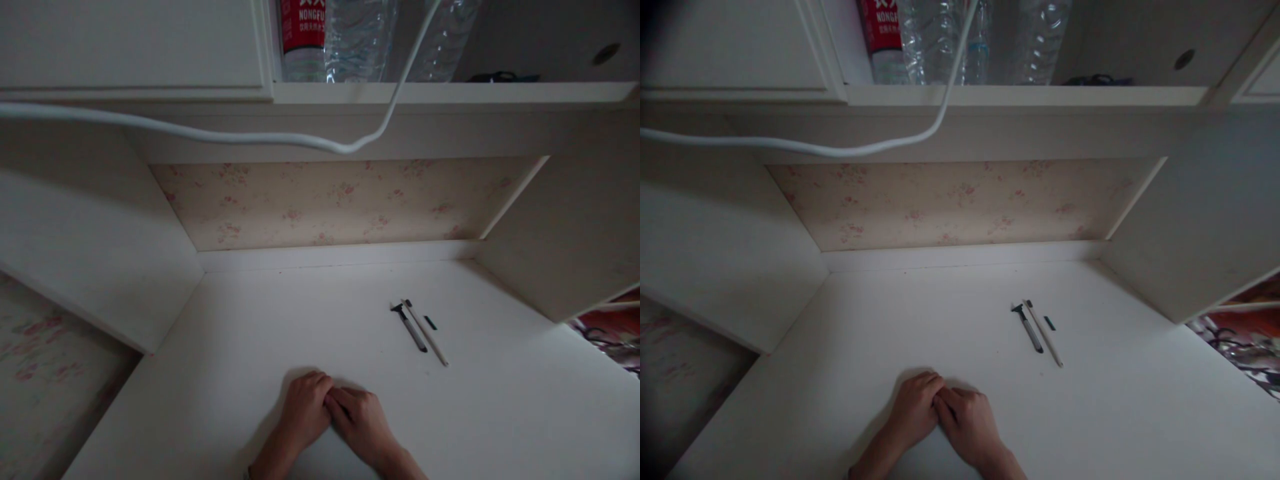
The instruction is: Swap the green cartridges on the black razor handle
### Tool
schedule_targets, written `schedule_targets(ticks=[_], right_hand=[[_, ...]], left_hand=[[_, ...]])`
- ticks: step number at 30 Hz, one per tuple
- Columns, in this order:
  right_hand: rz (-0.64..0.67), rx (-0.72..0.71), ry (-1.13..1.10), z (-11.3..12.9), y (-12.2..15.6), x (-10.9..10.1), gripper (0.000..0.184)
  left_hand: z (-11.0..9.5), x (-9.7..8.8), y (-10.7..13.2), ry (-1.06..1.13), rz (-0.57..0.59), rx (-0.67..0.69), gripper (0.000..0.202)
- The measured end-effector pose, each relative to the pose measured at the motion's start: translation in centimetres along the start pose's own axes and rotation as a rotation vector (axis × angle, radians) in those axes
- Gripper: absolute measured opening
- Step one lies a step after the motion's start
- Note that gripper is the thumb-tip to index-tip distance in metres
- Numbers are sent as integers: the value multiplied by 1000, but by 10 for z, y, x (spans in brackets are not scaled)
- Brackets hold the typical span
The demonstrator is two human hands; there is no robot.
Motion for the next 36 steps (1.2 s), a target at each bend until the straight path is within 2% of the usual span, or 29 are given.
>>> schedule_targets(ticks=[36], right_hand=[[-6,2,0,1,0,0,28]], left_hand=[[0,0,1,-28,-21,6,23]])
Point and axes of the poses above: each hand's wrist, its own y-axis away from the middle knuckle, its own x-axis out of the palm, z = x × y, the point moved 9 cm from there along -y, towards the middle knuckle
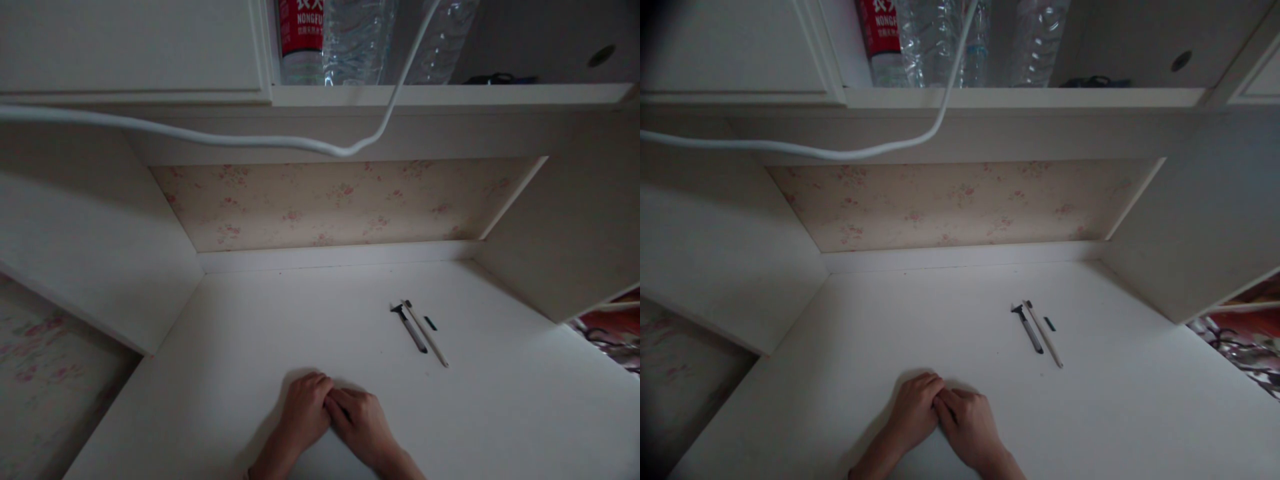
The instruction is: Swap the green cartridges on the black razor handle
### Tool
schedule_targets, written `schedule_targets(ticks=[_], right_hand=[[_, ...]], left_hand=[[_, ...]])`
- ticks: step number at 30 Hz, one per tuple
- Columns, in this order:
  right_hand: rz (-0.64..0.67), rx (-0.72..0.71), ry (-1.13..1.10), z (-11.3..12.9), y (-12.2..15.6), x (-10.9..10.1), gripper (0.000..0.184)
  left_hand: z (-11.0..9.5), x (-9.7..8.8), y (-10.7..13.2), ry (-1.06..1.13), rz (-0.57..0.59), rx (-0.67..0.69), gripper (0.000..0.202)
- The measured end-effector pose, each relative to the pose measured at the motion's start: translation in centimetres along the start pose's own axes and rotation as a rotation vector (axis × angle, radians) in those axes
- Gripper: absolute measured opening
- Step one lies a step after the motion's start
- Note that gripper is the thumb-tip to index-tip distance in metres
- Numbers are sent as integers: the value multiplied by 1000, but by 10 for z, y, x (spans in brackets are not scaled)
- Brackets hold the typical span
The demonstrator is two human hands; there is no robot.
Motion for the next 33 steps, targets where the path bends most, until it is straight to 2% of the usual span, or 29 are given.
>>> schedule_targets(ticks=[33], right_hand=[[8,14,2,2,0,-2,31]], left_hand=[[0,0,-1,-2,7,5,25]])
Point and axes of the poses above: each hand's wrist, its own y-axis away from the middle knuckle, its own x-axis out of the palm, z = x × y, the point moved 9 cm from there along -y, towards the middle knuckle
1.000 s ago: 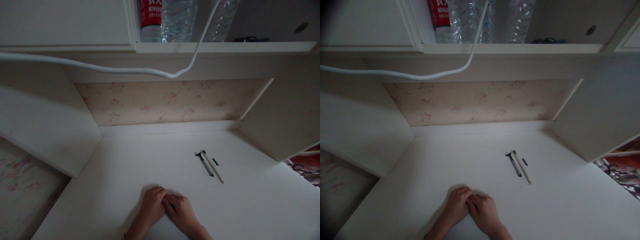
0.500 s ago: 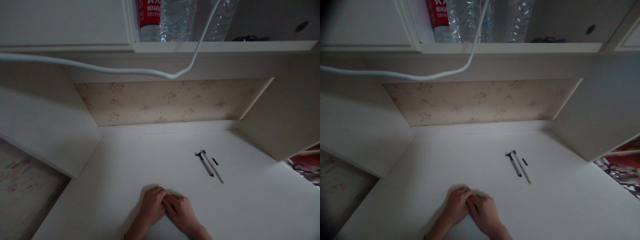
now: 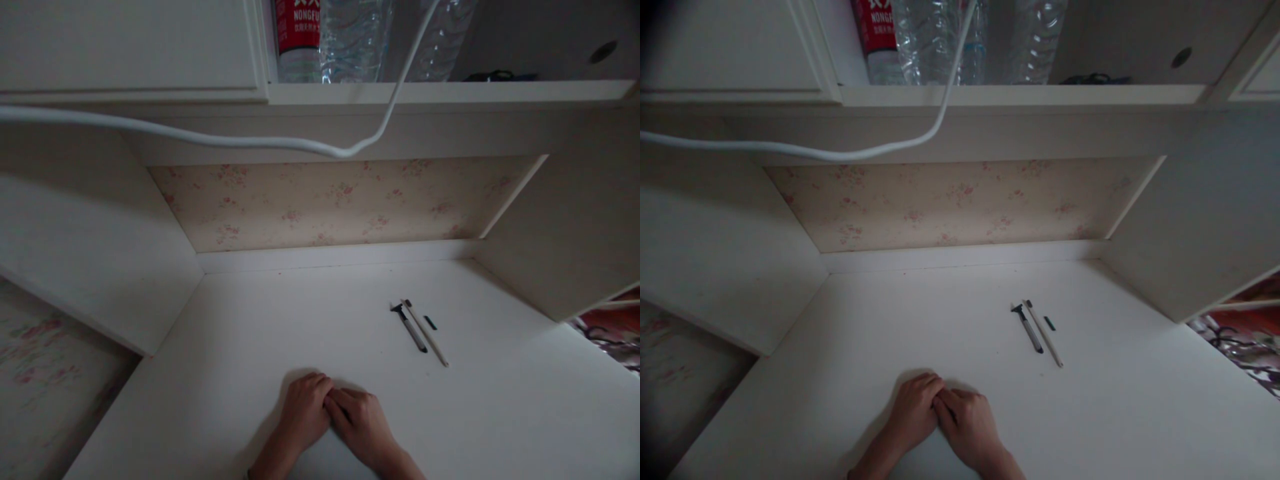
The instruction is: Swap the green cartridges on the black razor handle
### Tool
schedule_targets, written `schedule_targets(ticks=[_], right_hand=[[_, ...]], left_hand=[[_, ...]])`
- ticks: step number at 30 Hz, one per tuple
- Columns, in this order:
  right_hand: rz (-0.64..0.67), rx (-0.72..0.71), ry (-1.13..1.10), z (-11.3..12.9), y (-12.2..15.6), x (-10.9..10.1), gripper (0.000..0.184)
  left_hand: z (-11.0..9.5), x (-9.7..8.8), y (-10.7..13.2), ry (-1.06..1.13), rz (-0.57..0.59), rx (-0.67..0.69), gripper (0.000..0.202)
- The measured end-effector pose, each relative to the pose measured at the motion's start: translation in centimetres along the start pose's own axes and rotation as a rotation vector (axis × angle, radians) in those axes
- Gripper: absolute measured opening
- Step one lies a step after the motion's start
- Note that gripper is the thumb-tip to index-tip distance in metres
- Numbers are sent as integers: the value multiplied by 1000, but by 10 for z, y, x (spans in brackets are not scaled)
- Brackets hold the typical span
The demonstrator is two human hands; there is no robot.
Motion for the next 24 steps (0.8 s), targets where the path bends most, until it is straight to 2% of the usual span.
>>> schedule_targets(ticks=[24], right_hand=[[11,-1,4,-2,0,2,29]], left_hand=[[-1,0,0,-14,31,-20,25]])
Point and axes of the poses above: each hand's wrist, its own y-axis away from the middle knuckle, its own x-axis out of the palm, z = x × y, the point moved 9 cm from there along -y, towards the middle knuckle
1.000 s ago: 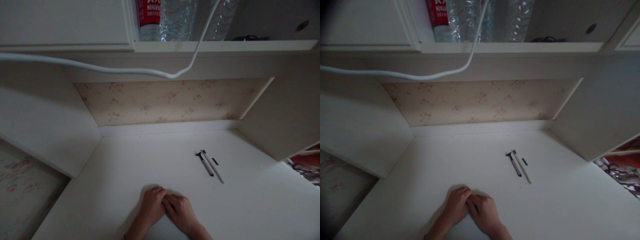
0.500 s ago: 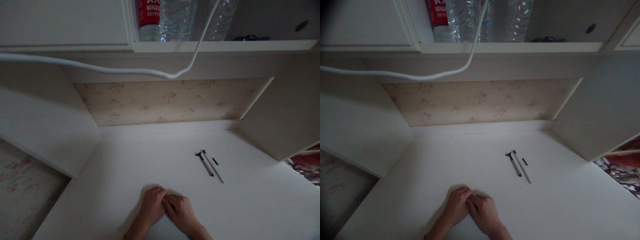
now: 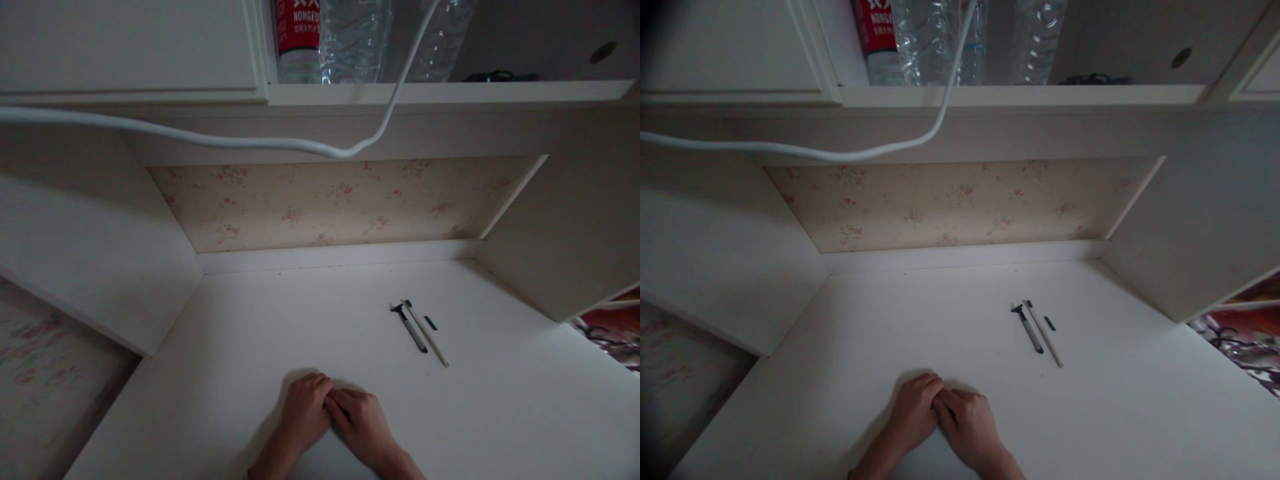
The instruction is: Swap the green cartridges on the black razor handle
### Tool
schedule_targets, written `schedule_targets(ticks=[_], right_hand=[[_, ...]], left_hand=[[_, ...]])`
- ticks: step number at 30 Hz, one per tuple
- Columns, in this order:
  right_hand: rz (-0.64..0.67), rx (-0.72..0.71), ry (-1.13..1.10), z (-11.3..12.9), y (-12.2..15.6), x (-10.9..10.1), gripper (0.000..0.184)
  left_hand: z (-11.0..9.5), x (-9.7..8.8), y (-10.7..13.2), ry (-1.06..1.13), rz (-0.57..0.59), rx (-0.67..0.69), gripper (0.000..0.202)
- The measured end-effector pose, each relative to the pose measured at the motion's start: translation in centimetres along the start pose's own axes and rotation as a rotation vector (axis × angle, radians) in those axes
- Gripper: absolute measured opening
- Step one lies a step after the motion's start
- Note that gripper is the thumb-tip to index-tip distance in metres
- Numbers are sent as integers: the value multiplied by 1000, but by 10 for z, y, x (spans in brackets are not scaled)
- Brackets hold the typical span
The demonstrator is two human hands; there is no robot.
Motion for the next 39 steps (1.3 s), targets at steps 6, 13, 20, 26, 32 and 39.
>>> schedule_targets(ticks=[6,13,20,26,32,39], right_hand=[[-6,-5,15,-1,-1,1,29],[-6,-2,2,-1,0,1,31],[-107,48,-190,-9,-4,-21,40],[-383,385,219,-87,-8,-107,34],[-210,590,642,-148,-11,-148,32],[-126,556,602,-159,-14,-142,38]], left_hand=[[-1,0,0,14,-3,4,25],[1,1,0,9,3,6,24],[-3,-5,1,17,-36,0,15],[-8,-13,0,55,-71,8,19],[-9,-13,2,54,-101,22,18],[-8,-13,2,51,-124,32,18]])
Point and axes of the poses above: each hand's wrist, its own y-axis away from the middle knuckle, its own x-axis out of the palm, z = x × y, the point moved 9 cm from there along -y, towards the middle knuckle
